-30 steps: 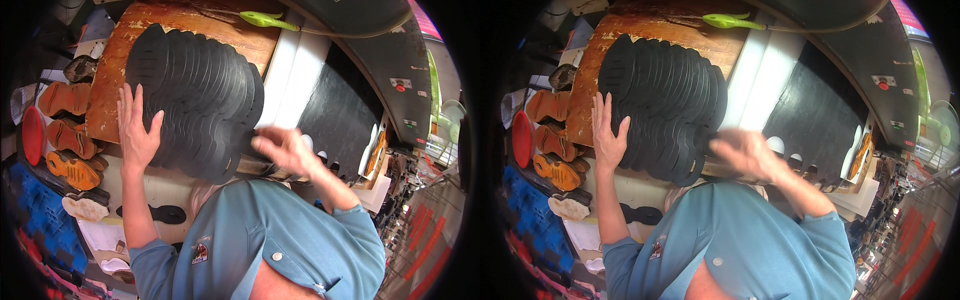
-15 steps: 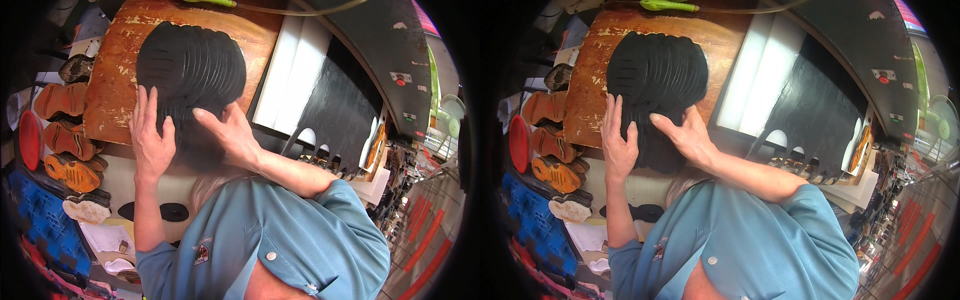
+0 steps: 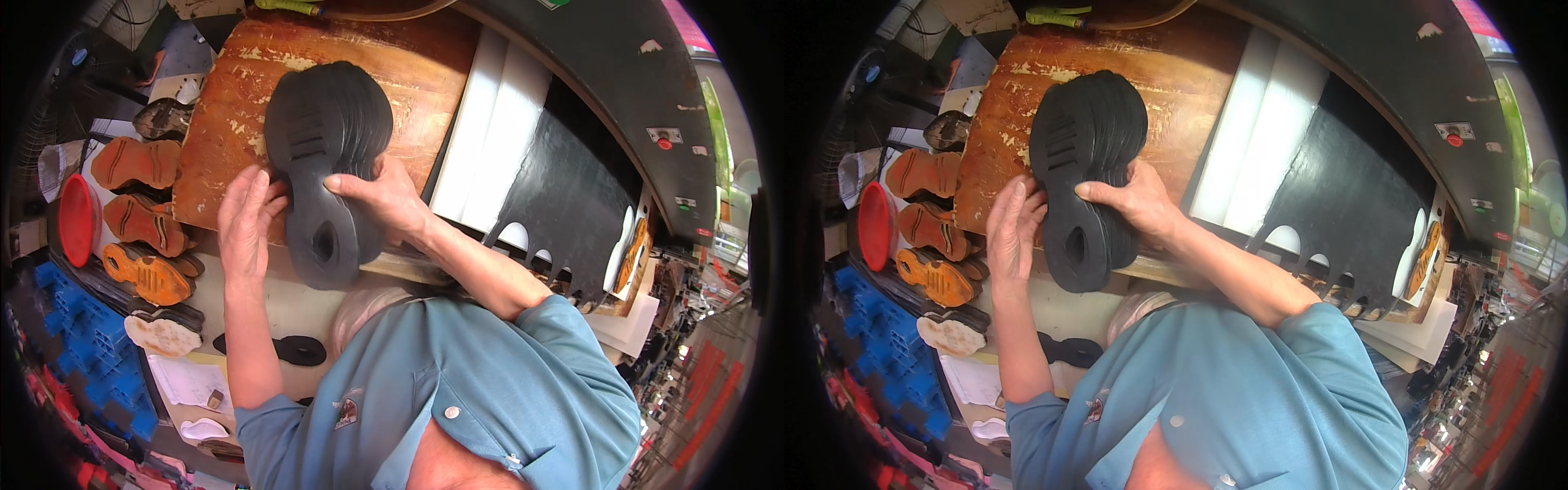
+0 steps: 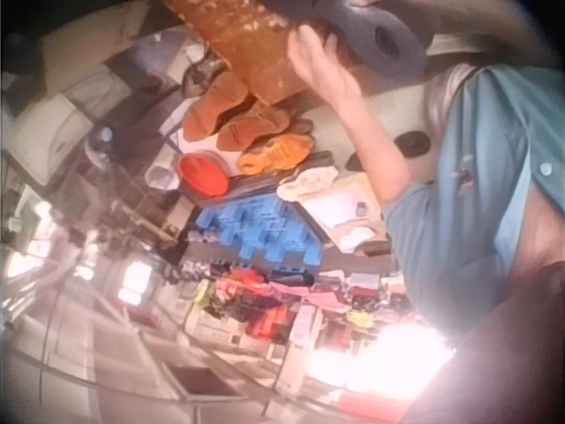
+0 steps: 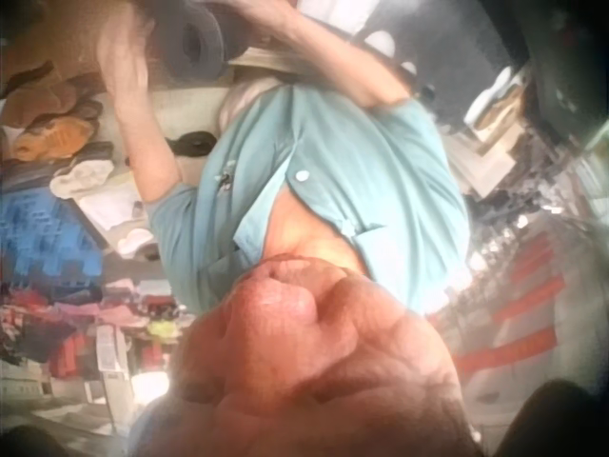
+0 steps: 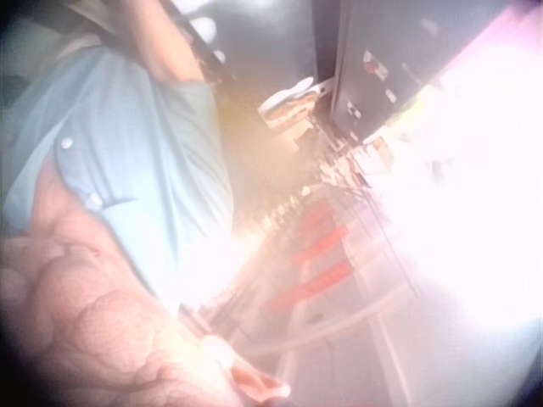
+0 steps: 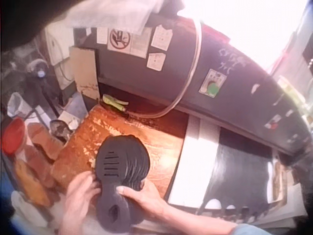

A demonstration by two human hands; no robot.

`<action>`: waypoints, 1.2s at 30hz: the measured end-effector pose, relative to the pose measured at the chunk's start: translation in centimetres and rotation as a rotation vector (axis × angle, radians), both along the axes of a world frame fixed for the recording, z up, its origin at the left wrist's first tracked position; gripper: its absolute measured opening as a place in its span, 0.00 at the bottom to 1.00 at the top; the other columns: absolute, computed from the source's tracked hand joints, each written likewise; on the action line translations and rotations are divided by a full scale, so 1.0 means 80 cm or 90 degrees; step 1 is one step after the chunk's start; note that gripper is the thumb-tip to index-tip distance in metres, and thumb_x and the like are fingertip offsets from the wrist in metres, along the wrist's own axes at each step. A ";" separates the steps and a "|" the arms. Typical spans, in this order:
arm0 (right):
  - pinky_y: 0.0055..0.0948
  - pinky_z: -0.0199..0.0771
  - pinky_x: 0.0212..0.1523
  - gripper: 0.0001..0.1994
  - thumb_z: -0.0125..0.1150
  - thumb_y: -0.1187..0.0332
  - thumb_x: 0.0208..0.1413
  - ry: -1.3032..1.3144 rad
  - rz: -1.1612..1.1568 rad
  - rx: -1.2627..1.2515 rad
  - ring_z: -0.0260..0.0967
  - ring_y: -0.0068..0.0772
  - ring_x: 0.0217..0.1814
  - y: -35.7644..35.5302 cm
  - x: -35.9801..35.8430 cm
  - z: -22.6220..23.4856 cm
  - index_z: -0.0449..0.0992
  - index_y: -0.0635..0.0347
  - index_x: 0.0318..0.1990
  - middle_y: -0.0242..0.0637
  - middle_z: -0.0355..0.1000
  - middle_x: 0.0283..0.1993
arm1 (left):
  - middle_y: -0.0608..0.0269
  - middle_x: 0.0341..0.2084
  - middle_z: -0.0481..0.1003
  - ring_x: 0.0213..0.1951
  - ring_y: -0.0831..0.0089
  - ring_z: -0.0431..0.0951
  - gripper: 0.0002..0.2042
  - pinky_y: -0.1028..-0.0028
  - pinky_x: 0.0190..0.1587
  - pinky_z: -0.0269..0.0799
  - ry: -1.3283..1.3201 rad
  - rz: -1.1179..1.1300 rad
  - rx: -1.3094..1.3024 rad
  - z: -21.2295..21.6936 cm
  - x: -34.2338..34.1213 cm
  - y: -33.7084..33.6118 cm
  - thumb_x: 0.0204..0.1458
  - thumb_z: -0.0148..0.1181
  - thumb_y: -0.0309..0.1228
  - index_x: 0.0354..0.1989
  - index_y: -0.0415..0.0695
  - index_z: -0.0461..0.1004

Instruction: The person uses a green air nozzle to blow air onto a stack of black shoe insoles, then separates and inspects them by hand. The person repeats this process on multiple insoles, turning them over and blowing air into the grooves before stacking them on the workbench.

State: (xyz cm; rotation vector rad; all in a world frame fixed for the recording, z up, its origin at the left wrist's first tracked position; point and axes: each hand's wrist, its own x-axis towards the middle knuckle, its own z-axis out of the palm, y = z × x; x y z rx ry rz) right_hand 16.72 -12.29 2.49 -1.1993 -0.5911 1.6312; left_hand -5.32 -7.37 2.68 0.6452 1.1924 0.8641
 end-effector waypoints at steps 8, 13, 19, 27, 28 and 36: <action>0.36 0.77 0.66 0.31 0.76 0.63 0.62 0.071 0.004 0.037 0.77 0.32 0.63 -0.041 -0.017 -0.002 0.71 0.70 0.67 0.43 0.79 0.61 | 0.60 0.57 0.82 0.57 0.70 0.82 0.22 0.67 0.64 0.76 -0.225 -0.192 -0.064 -0.020 0.040 0.004 0.69 0.67 0.38 0.65 0.37 0.78; 0.40 0.75 0.71 0.39 0.75 0.60 0.65 -0.080 0.100 0.014 0.73 0.41 0.71 -0.062 0.009 0.022 0.62 0.72 0.75 0.52 0.73 0.70 | 0.59 0.57 0.81 0.55 0.69 0.83 0.21 0.68 0.59 0.78 -0.123 -0.231 0.125 0.030 0.050 -0.010 0.65 0.67 0.27 0.66 0.37 0.76; 0.45 0.71 0.75 0.45 0.75 0.60 0.66 -0.247 -0.036 0.112 0.68 0.45 0.77 -0.099 0.054 0.043 0.55 0.66 0.82 0.51 0.65 0.78 | 0.54 0.54 0.84 0.53 0.64 0.85 0.26 0.67 0.61 0.77 0.260 -0.337 0.284 0.120 0.021 -0.015 0.62 0.71 0.29 0.67 0.34 0.74; 0.60 0.56 0.83 0.58 0.87 0.50 0.48 -0.799 -0.007 0.494 0.51 0.62 0.86 -0.032 0.091 0.021 0.56 0.61 0.82 0.59 0.53 0.83 | 0.37 0.56 0.78 0.57 0.35 0.80 0.39 0.47 0.59 0.76 0.657 -0.393 0.547 0.025 0.046 0.024 0.53 0.78 0.34 0.70 0.39 0.62; 0.60 0.55 0.83 0.58 0.86 0.49 0.49 -0.860 0.013 0.582 0.51 0.62 0.86 -0.022 0.097 0.030 0.56 0.61 0.83 0.57 0.52 0.84 | 0.37 0.56 0.78 0.56 0.36 0.80 0.38 0.47 0.59 0.76 0.632 -0.401 0.554 0.023 0.042 0.024 0.53 0.78 0.33 0.70 0.40 0.64; 0.57 0.78 0.47 0.31 0.84 0.58 0.47 -0.769 0.411 0.557 0.77 0.62 0.45 0.038 0.098 0.069 0.75 0.59 0.55 0.52 0.78 0.41 | 0.49 0.46 0.78 0.49 0.44 0.81 0.34 0.54 0.52 0.78 0.581 -0.613 0.781 0.089 0.060 0.016 0.46 0.78 0.26 0.65 0.44 0.71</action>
